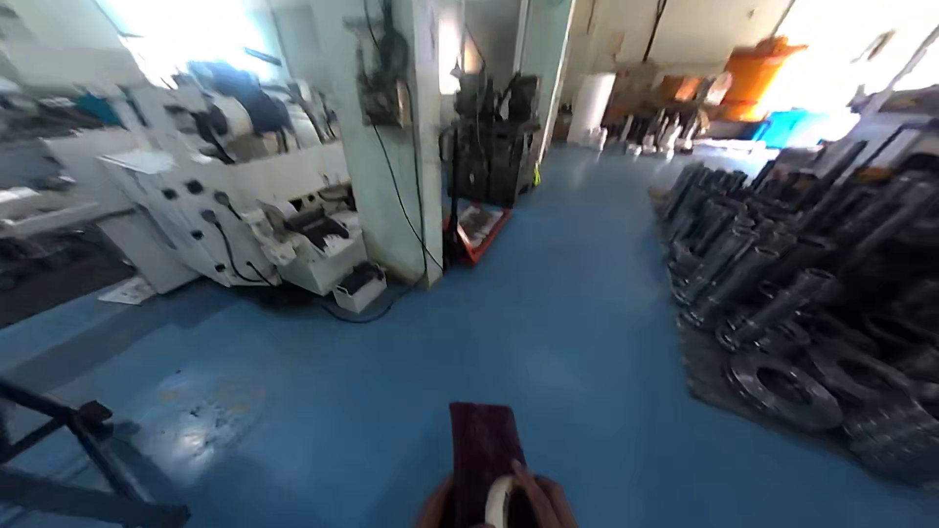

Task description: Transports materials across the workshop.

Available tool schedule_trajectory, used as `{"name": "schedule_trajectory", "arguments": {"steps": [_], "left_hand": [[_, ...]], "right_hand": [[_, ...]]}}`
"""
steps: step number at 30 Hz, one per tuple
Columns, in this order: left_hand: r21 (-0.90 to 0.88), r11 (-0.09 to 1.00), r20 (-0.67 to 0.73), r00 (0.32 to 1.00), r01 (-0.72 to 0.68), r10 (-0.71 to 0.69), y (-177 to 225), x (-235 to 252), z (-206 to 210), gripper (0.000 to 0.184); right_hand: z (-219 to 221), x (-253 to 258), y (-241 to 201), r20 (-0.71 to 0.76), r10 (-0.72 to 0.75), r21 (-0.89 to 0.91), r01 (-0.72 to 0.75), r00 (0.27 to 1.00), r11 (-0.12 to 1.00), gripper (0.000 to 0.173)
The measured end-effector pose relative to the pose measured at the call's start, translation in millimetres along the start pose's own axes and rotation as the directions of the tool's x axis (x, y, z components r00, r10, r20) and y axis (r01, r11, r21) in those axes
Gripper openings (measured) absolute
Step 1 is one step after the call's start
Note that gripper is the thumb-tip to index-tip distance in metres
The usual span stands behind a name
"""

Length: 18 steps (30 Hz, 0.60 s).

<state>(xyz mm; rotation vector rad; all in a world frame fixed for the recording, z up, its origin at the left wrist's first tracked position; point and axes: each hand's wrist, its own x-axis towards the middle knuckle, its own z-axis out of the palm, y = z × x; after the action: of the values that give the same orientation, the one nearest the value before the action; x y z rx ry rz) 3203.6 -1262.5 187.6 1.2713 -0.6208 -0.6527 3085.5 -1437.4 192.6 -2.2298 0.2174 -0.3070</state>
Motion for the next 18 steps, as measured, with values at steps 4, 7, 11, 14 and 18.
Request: {"name": "schedule_trajectory", "arguments": {"steps": [4,7,11,14,18], "left_hand": [[-0.102,0.99,0.151,0.985,0.094,-0.078,-13,127,-21,0.047],[-0.114,0.982,0.282,0.952,0.152,-0.115,-9,223,-27,0.046],[-0.06,0.977,0.432,0.888,0.203,-0.158,-7,343,-34,0.049],[-0.041,0.971,0.499,0.847,0.237,-0.186,-15,430,-37,0.053],[-0.069,0.94,0.509,0.822,0.333,-0.254,-46,545,-36,0.052]], "right_hand": [[-20,95,48,-0.063,0.085,0.02,-0.084,0.994,0.996,0.108],[-49,161,71,-0.149,0.112,0.009,-0.112,0.982,0.994,0.101],[-80,239,105,-0.261,0.154,-0.002,-0.16,0.953,0.987,0.098],[-100,300,135,-0.325,0.189,-0.028,-0.209,0.927,0.977,0.096],[-132,385,190,-0.325,0.274,-0.004,-0.291,0.905,0.957,0.106]]}}
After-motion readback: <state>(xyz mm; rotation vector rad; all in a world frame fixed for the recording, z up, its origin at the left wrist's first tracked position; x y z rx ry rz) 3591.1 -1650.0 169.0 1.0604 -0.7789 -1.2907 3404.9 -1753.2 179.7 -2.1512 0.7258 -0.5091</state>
